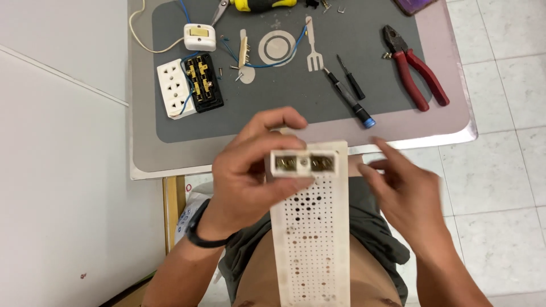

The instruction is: Disassembling electrical components from a perforated panel using a screwdriver and pliers.

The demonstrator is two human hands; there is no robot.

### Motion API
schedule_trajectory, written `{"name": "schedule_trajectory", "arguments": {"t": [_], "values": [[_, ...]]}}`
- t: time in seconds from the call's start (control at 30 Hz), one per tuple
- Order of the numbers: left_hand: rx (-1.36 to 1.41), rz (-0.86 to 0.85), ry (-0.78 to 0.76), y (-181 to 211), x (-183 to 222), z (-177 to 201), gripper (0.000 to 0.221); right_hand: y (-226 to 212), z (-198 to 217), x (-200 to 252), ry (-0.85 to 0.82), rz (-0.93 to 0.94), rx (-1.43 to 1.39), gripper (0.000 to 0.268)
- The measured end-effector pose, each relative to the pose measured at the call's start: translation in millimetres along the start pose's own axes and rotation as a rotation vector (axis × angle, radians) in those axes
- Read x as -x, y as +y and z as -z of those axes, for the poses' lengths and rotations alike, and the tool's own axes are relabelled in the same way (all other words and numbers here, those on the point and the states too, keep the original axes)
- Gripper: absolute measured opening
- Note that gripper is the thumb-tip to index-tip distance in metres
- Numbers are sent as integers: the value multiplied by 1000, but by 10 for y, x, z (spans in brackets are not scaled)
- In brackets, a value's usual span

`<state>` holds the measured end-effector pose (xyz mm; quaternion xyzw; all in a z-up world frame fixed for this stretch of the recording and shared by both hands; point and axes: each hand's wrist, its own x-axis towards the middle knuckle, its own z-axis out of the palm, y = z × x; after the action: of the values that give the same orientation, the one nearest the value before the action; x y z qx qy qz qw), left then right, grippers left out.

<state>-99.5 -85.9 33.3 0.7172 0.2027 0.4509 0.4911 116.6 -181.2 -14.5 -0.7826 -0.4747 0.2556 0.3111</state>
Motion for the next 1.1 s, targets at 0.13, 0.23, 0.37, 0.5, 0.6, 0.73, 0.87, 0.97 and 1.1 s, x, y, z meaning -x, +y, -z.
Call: {"name": "schedule_trajectory", "arguments": {"t": [0.13,0.23,0.37,0.5,0.6,0.73,0.87,0.97,1.1], "values": [[14,15,-112,98,-29,34,34,-193,39,304,-136,12,-619,58],[-150,0,-193,17,-77,-7,35,-274,-52,307,-530,156,-1120,74],[-137,73,-168,13,-144,32,38,-308,-90,152,-469,81,-1125,61],[-354,37,-181,65,-177,49,40,-280,-99,59,-500,63,-1243,56],[-354,-36,-175,99,-190,60,35,-320,-63,-14,-427,66,-1179,52],[-419,-99,-167,61,-294,69,26,-365,-91,-157,-369,146,-1077,58],[-513,-192,-163,-68,-371,119,22,-376,-176,-248,-305,184,-1047,57],[-526,-175,-161,-160,-405,145,25,-346,-248,-291,-275,173,-1041,55],[-544,-121,-121,-368,-469,123,27,-325,-278,-384,-235,207,-871,52]]}}
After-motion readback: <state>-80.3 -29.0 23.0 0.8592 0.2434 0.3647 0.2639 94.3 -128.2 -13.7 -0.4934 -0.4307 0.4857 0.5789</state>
